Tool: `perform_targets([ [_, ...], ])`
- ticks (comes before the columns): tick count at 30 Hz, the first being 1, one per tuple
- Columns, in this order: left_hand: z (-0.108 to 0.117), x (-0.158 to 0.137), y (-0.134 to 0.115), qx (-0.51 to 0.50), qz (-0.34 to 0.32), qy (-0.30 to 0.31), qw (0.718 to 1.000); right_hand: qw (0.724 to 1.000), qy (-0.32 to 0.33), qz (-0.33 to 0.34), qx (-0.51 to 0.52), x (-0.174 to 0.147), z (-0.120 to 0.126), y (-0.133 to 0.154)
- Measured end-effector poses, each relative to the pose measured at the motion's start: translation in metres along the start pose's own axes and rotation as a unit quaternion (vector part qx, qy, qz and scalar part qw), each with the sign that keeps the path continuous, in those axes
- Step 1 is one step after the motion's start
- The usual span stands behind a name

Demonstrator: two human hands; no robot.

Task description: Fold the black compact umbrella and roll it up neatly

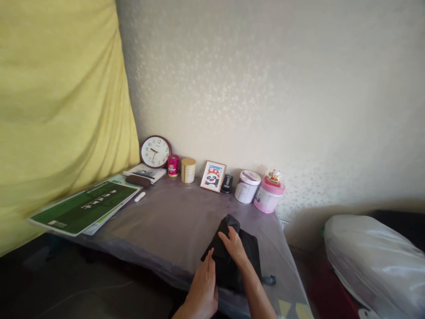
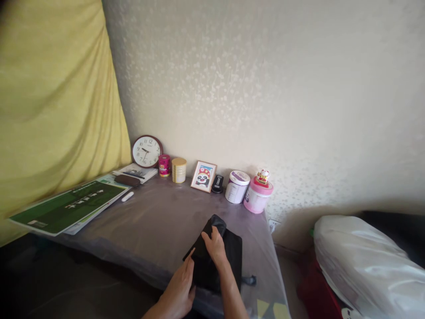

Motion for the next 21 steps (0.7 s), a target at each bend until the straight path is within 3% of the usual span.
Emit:
perform_targets([
  [3, -0.002, -0.007, 0.011, -0.024, -0.002, -0.02, 1.0, 0.999, 0.036, -0.011, -0.038, -0.001, -0.003, 0.005],
  [6, 0.004, -0.015, 0.015, -0.011, 0.009, -0.07, 0.997, 0.994, 0.106, 0.016, -0.011, -0.007, -0.006, 0.015],
  [10, 0.021, -0.019, 0.002, 0.042, -0.025, -0.139, 0.989, 0.987, 0.15, 0.052, -0.017, -0.014, -0.008, 0.026],
  [14, 0.026, -0.011, -0.016, 0.05, -0.071, -0.104, 0.991, 0.983, 0.153, 0.088, -0.054, -0.019, -0.009, 0.03],
  [21, 0.006, 0.0, -0.009, 0.015, -0.025, -0.052, 0.998, 0.971, 0.156, 0.164, -0.079, -0.035, -0.005, 0.033],
])
Point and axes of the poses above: each hand's wrist, its own x-axis towards the middle knuckle, its own z-axis out of the back of the hand, y = z × x, the point moved 4 cm from there along x, towards the middle knuckle, and after that the axes turned 1 degree about -x, right-handed, at the moved point
